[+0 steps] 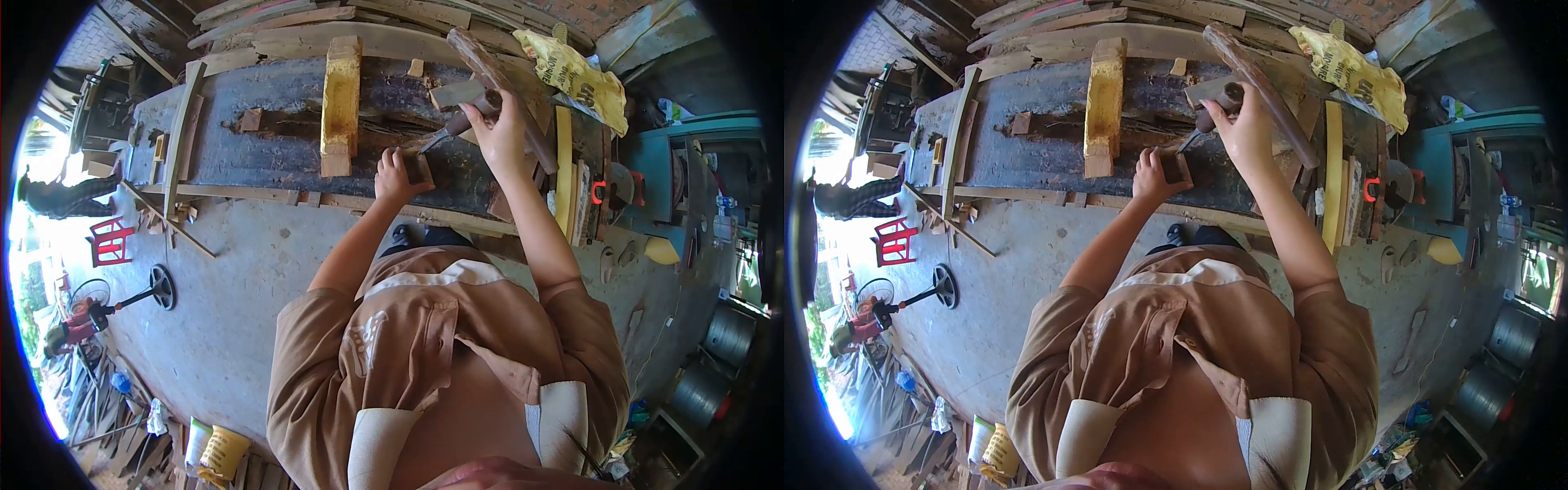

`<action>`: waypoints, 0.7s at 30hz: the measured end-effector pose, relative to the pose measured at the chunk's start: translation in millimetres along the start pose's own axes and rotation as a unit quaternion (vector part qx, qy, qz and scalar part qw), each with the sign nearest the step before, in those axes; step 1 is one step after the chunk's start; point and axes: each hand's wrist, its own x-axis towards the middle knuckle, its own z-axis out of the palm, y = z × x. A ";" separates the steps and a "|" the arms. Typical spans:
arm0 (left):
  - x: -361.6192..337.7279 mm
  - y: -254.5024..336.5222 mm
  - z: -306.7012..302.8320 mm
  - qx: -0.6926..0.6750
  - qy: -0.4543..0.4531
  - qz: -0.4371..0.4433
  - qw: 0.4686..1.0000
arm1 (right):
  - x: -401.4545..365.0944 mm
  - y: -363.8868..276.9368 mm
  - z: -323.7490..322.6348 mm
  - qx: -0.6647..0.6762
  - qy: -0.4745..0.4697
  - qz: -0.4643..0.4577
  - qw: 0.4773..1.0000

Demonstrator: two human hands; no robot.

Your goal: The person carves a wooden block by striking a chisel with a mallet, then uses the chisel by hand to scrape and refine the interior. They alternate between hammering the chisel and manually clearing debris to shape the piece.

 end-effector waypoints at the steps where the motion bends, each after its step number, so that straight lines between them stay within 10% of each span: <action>1: 0.1 -0.4 0.9 0.000 0.000 0.003 1.000 | 1.2 -3.7 1.2 -0.001 0.001 0.001 1.000; 21: -0.6 -2.8 2.3 0.008 -0.004 0.011 1.000 | 38.5 -27.1 23.9 -0.015 -0.241 -0.076 0.967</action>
